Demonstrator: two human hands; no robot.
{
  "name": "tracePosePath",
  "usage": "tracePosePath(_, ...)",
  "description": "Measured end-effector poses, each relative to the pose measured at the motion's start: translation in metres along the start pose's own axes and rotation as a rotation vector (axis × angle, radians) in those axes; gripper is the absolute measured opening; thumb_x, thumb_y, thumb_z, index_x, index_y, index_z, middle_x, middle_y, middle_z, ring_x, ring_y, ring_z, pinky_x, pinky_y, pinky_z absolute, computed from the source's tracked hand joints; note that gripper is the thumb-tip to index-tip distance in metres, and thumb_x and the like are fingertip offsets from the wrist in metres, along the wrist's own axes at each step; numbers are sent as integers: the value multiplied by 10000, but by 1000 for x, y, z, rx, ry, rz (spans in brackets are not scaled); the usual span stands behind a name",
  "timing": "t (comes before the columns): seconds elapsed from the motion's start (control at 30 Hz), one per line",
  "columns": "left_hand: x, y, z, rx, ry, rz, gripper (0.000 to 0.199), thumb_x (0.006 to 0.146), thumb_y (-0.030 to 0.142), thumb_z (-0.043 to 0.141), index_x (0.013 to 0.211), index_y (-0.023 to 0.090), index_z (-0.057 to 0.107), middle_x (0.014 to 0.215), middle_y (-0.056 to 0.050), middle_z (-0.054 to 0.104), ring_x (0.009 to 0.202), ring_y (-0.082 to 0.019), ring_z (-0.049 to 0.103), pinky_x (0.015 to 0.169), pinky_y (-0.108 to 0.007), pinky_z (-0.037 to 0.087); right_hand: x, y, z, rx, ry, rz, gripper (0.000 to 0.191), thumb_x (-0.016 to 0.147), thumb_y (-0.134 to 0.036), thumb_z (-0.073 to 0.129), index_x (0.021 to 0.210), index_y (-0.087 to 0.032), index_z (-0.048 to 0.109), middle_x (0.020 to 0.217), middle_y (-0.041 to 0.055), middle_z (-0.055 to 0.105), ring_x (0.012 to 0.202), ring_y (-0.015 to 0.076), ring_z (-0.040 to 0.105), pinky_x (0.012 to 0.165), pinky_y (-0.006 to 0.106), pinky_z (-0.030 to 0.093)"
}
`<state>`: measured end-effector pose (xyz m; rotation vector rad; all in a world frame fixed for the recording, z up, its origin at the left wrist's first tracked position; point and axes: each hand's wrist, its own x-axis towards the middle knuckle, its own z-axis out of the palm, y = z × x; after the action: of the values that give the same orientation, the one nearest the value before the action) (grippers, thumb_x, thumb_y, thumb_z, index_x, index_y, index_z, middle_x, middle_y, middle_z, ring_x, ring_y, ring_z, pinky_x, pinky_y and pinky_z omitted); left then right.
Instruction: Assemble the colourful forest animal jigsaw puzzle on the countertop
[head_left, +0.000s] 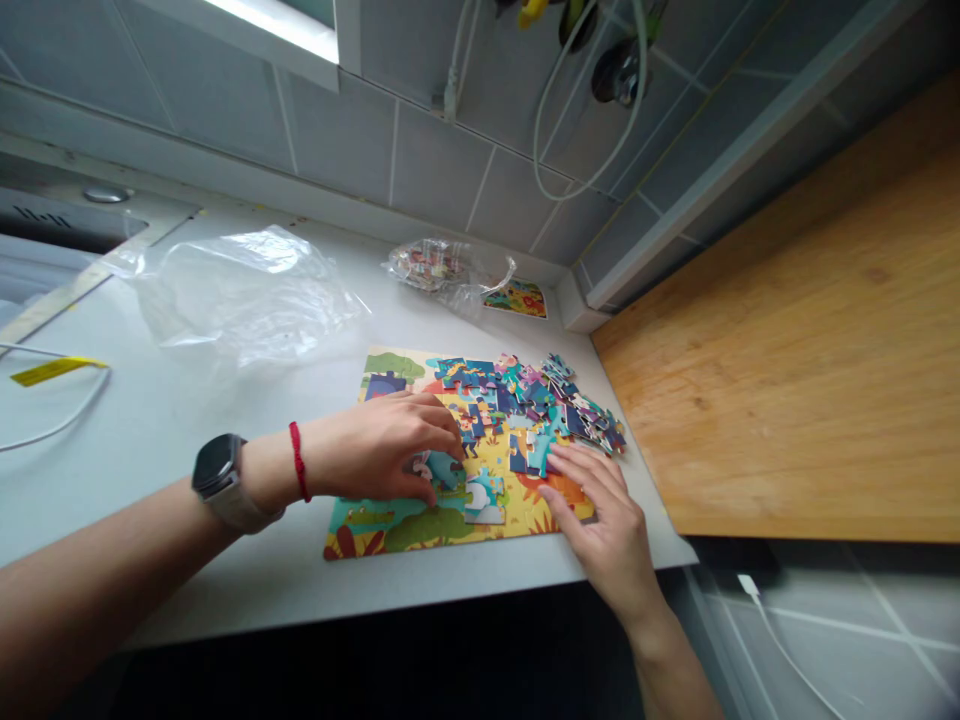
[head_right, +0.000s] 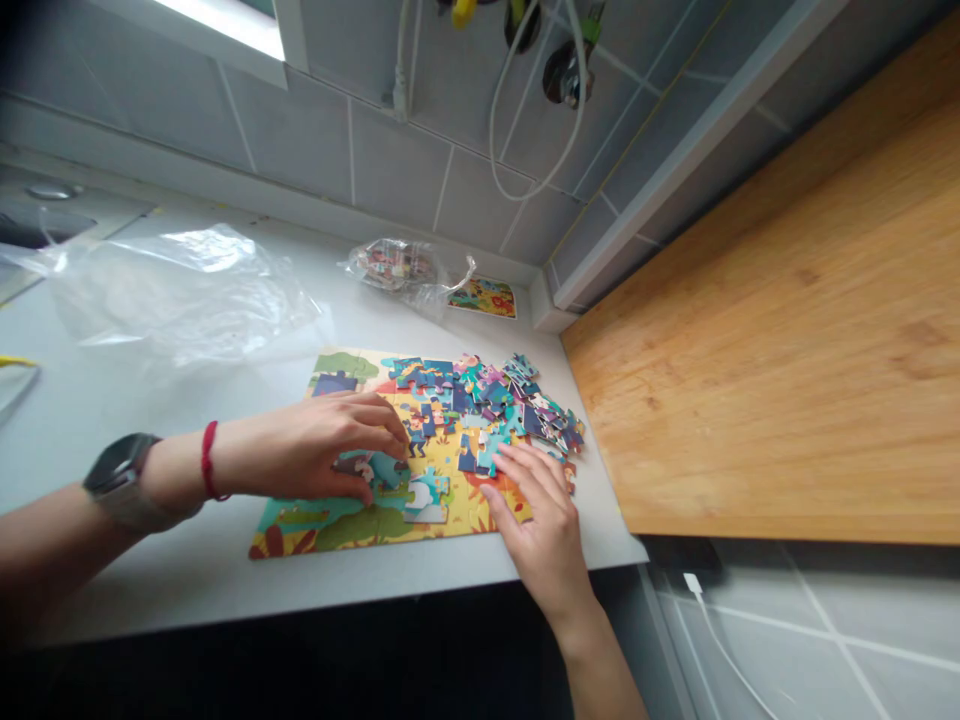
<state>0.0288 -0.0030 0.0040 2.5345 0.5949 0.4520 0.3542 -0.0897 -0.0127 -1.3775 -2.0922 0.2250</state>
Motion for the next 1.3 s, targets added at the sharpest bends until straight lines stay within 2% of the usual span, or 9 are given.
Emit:
tracePosePath(0.13, -1, 2, 9, 84, 8, 8, 405, 846, 329, 858, 1230, 261, 748, 1404, -93, 677, 1282, -333, 624, 1111, -485, 500, 10, 25, -7, -71, -119, 57, 452, 958, -419, 727, 1384, -273, 681, 1419, 110, 689, 1382, 344, 573, 1126, 594, 508)
tracePosePath(0.27, -1, 3, 9, 120, -5, 3, 230, 922, 342, 777, 1141, 272, 778, 1405, -74, 677, 1294, -331, 615, 1127, -500, 495, 17, 33, -6, -40, -169, 69, 451, 944, -400, 741, 1375, -277, 689, 1393, 98, 703, 1392, 333, 571, 1150, 573, 500)
tracePosePath(0.47, 0, 1, 5, 97, 35, -13, 131, 965, 331, 727, 1068, 277, 786, 1317, -62, 713, 1217, -276, 655, 1105, -457, 519, 21, 28, -5, 37, -112, 33, 359, 934, -215, 696, 1288, -265, 725, 1259, 71, 759, 1223, 266, 687, 1079, 452, 574)
tracePosePath(0.6, 0, -4, 3, 62, 52, -36, 173, 1024, 274, 637, 1139, 276, 766, 1261, -58, 735, 1138, -221, 690, 1076, -397, 537, 17, 25, -2, 58, -69, 11, 335, 947, -142, 640, 1246, -262, 735, 1234, 60, 766, 1172, 234, 716, 1061, 407, 582)
tracePosePath(0.77, -1, -8, -2, 121, 91, -60, 248, 1053, 209, 541, 1195, 246, 741, 1160, -75, 762, 1045, -215, 715, 986, -375, 573, 11, 24, 4, 48, 8, 42, 227, 925, -102, 602, 994, -257, 751, 1200, 66, 732, 1098, 225, 730, 934, 353, 617)
tracePosePath(0.83, -1, -9, -4, 146, 99, -66, 262, 1060, 217, 526, 1204, 251, 742, 1141, -75, 764, 1017, -215, 719, 939, -365, 582, 9, 23, 6, 53, 29, 55, 219, 918, -98, 596, 953, -259, 741, 1206, 71, 713, 1097, 229, 721, 915, 352, 617)
tracePosePath(1.03, 0, -7, -12, 140, 121, -78, 282, 1064, 205, 493, 1149, 243, 759, 1089, -75, 772, 974, -214, 726, 866, -347, 583, 5, 16, 0, 75, 70, 79, 211, 913, -116, 620, 947, -282, 746, 1207, 70, 691, 1127, 256, 700, 993, 427, 588)
tracePosePath(1.17, -1, -8, -16, 163, 104, -100, 355, 1056, 136, 419, 1149, 218, 752, 1053, -77, 774, 934, -204, 730, 801, -324, 574, 8, 2, -6, 192, 32, 54, 234, 911, -96, 641, 987, -289, 748, 1232, 65, 671, 1144, 236, 691, 967, 382, 609)
tracePosePath(1.3, 0, -8, -14, 125, 119, -105, 310, 1037, 136, 470, 1133, 216, 753, 1027, -73, 771, 901, -201, 723, 792, -316, 558, 24, -10, -2, 333, -112, -66, 273, 925, -68, 626, 1034, -285, 750, 1261, 68, 664, 1148, 211, 695, 962, 342, 624)
